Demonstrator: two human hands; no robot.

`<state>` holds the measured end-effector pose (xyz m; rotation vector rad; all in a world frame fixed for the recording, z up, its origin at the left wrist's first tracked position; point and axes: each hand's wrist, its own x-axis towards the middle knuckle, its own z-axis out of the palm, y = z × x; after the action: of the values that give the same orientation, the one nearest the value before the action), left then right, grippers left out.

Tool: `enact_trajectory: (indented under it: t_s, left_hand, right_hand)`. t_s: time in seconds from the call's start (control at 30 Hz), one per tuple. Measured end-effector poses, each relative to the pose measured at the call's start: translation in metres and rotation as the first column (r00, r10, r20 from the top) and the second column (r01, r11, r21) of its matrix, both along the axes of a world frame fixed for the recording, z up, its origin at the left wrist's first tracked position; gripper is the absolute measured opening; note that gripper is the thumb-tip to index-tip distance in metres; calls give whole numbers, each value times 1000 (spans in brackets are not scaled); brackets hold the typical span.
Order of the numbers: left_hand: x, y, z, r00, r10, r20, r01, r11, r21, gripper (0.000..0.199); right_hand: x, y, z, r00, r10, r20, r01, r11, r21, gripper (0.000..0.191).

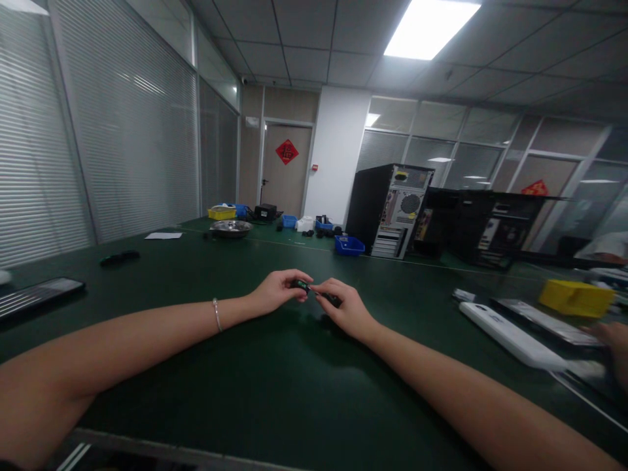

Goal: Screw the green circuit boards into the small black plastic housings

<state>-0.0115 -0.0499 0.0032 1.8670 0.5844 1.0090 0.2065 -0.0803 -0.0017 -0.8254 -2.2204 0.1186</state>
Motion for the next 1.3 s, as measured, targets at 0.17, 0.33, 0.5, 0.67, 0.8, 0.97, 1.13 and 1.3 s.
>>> enact_trajectory:
  t_s: [0.17, 0.33, 0.5, 0.67, 0.8, 0.97, 1.13, 1.3]
  left_hand:
    - [0, -2, 0, 999, -20, 43, 21, 1000, -18, 30]
    - [3, -2, 2, 997, -28, 77, 34, 996, -85, 35]
    - [2, -2, 2, 994, -33, 100, 46, 991, -130, 37]
    - [3, 2, -3, 992, -44, 120, 61, 988, -144, 38]
    - [3, 6, -5, 994, -40, 105, 53, 990, -128, 40]
    - [0, 9, -3, 999, -49, 4, 49, 997, -61, 37]
    - [-2, 4, 2, 963, -136, -234, 157, 985, 70, 32]
    - [-2, 0, 7, 884, -156, -441, 269, 941, 206, 31]
  right_hand:
    - [0, -3, 3, 1000, 24, -18, -24, 1000, 18, 19]
    - [0, -4, 3, 998, 55, -25, -55, 998, 28, 20]
    - [0, -4, 2, 997, 66, -34, -65, 997, 34, 20]
    - [-1, -5, 2, 997, 64, -47, -62, 997, 42, 20]
    - [-2, -5, 3, 998, 43, -47, -40, 998, 49, 19]
    - [-2, -4, 3, 997, -23, -69, 27, 998, 64, 20]
    - [0, -1, 1, 994, -64, -86, 70, 995, 69, 21]
    - [-1, -1, 1, 996, -58, -74, 63, 996, 61, 20]
